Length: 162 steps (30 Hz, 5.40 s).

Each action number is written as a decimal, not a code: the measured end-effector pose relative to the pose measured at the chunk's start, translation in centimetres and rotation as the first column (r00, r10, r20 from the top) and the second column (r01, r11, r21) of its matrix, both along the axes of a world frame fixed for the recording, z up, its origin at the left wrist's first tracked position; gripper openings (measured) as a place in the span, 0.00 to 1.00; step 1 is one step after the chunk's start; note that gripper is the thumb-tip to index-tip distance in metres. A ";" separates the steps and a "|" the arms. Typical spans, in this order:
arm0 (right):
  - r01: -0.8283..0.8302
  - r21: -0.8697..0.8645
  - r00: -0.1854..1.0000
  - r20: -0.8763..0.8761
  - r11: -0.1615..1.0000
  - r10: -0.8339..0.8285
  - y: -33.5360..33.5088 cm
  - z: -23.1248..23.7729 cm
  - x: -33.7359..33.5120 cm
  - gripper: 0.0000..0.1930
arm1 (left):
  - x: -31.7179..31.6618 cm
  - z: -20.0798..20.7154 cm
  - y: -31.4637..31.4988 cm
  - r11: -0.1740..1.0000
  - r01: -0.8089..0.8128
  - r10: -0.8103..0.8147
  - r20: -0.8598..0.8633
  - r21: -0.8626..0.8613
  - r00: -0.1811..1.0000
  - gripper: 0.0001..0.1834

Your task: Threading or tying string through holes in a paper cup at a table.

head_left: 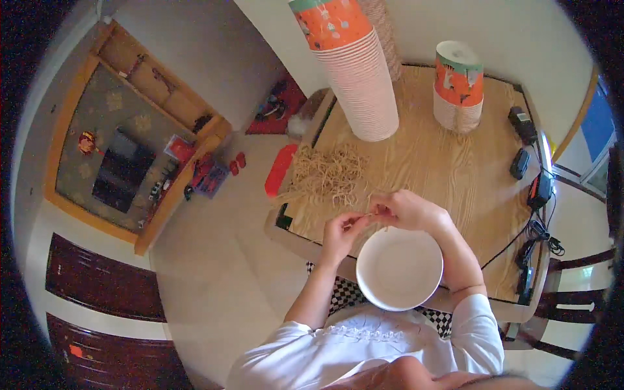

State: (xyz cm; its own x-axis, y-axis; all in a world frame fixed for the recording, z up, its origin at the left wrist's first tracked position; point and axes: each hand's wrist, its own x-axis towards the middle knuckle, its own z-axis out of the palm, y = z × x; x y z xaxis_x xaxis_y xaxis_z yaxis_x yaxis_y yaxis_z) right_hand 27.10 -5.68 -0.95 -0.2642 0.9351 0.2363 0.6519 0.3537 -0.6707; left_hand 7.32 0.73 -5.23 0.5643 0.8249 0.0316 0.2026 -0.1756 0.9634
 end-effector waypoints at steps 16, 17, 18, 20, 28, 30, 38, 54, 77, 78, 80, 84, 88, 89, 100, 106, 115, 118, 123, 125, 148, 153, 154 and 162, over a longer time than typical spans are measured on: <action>0.025 0.047 0.997 -0.070 0.999 -0.021 0.0 0.3 -0.1 0.06 | 0.3 0.3 -0.3 0.985 -0.076 0.051 0.154 0.158 0.987 0.06; 0.020 0.062 0.995 -0.097 0.998 -0.014 0.0 0.4 -0.2 0.07 | 0.4 0.4 -0.5 0.984 -0.079 0.054 0.156 0.159 0.986 0.06; 0.018 0.063 0.995 -0.096 0.998 -0.012 0.0 0.6 -0.2 0.07 | 0.5 0.6 -0.5 0.987 -0.076 0.055 0.144 0.141 0.988 0.05; 0.025 -0.017 0.998 -0.062 1.000 -0.026 -0.1 1.0 -0.4 0.07 | 0.4 0.6 -0.4 0.989 -0.075 0.058 0.134 0.125 0.989 0.05; 0.084 0.055 0.974 -0.214 0.995 -0.070 0.2 0.7 -0.3 0.06 | 0.5 0.7 -0.2 0.998 -0.035 0.031 0.075 0.057 0.997 0.06; 0.105 0.038 0.959 -0.268 0.994 -0.091 0.1 0.9 -0.4 0.06 | 0.7 1.1 -0.4 0.998 -0.030 0.026 0.069 0.063 0.997 0.07; 0.144 -0.029 0.927 -0.345 0.989 -0.145 -0.3 1.9 -0.4 0.06 | 1.8 2.1 -1.4 0.993 -0.050 0.065 0.137 -0.106 0.989 0.09; 0.192 -0.069 0.935 -0.289 0.979 -0.204 -0.3 0.4 0.4 0.06 | 1.9 0.4 -0.8 0.971 -0.082 0.127 0.192 -0.226 0.973 0.08; 0.148 0.078 0.936 -0.332 0.986 -0.114 2.6 -5.3 -0.2 0.09 | 4.3 -6.7 0.8 0.846 -0.061 0.310 0.396 -0.529 0.864 0.06; 0.134 0.069 0.944 -0.311 0.989 -0.106 2.5 -5.8 -0.3 0.09 | 4.0 -6.9 0.6 0.860 -0.065 0.296 0.390 -0.507 0.872 0.06; 0.189 0.044 0.941 -0.294 0.981 -0.168 2.4 -6.7 -0.3 0.10 | 4.3 -7.7 0.1 0.862 -0.068 0.300 0.395 -0.503 0.868 0.06; 0.181 0.064 0.936 -0.318 0.981 -0.152 2.6 -6.7 -0.6 0.10 | 4.6 -7.9 -0.4 0.812 -0.018 0.361 0.478 -0.583 0.801 0.06; 0.172 0.140 0.947 -0.296 0.975 -0.124 2.9 -7.2 -0.2 0.09 | 4.2 -7.9 0.2 0.867 0.023 0.218 0.421 -0.497 0.880 0.06; 0.161 0.175 0.953 -0.284 0.971 -0.107 2.9 -7.3 0.0 0.09 | 4.2 -8.1 0.3 0.857 0.028 0.232 0.433 -0.515 0.871 0.06; 0.165 0.043 0.956 -0.253 0.985 -0.149 3.2 -7.2 0.0 0.11 | 3.7 -8.3 1.2 0.941 0.013 0.102 0.322 -0.338 0.941 0.09; 0.177 -0.005 0.954 -0.246 0.984 -0.173 3.5 -6.9 0.5 0.10 | 4.0 -8.5 1.3 0.918 0.070 0.092 0.382 -0.391 0.920 0.07; 0.122 -0.056 0.947 -0.293 0.991 -0.133 3.4 -7.4 1.5 0.09 | 4.8 -9.6 1.4 0.951 0.106 0.053 0.490 -0.291 0.870 0.06; 0.123 -0.094 0.944 -0.297 0.988 -0.146 3.3 -7.2 1.6 0.08 | 4.8 -9.5 1.3 0.956 0.065 0.066 0.426 -0.285 0.902 0.06; 0.163 -0.134 0.940 -0.281 0.977 -0.196 2.8 -5.5 1.0 0.08 | 4.8 -9.1 1.2 0.974 0.004 0.089 0.402 -0.225 0.911 0.06; 0.119 -0.112 0.959 -0.244 0.987 -0.144 2.7 -5.0 1.0 0.08 | 4.8 -9.1 1.1 0.980 -0.012 0.091 0.393 -0.198 0.915 0.06; -0.011 -0.241 0.974 -0.221 0.970 -0.044 1.6 -1.8 1.8 0.06 | 5.1 -9.0 1.0 0.985 0.126 -0.161 0.351 0.121 0.922 0.08; -0.229 -0.220 0.911 -0.393 0.948 0.129 1.8 -1.9 3.0 0.04 | 5.1 -8.6 0.9 0.988 0.157 -0.142 0.434 0.002 0.890 0.07; -0.312 -0.174 0.892 -0.393 0.934 0.224 2.0 -2.0 3.2 0.04 | 5.1 -8.6 0.9 0.989 0.143 -0.143 0.440 0.034 0.886 0.07; -0.311 -0.244 0.932 -0.270 0.919 0.243 2.1 -2.4 3.5 0.07 | 4.6 -7.6 1.1 0.979 0.201 -0.193 0.414 0.024 0.890 0.06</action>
State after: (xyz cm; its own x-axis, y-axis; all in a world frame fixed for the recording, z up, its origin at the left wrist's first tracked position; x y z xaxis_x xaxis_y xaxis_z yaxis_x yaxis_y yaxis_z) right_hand 30.63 -3.58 -3.36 -0.4921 0.8683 0.0628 0.3713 0.2745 -0.8870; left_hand 11.92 1.85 -12.86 0.6548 0.7012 0.2822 -0.2498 -0.1516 0.9564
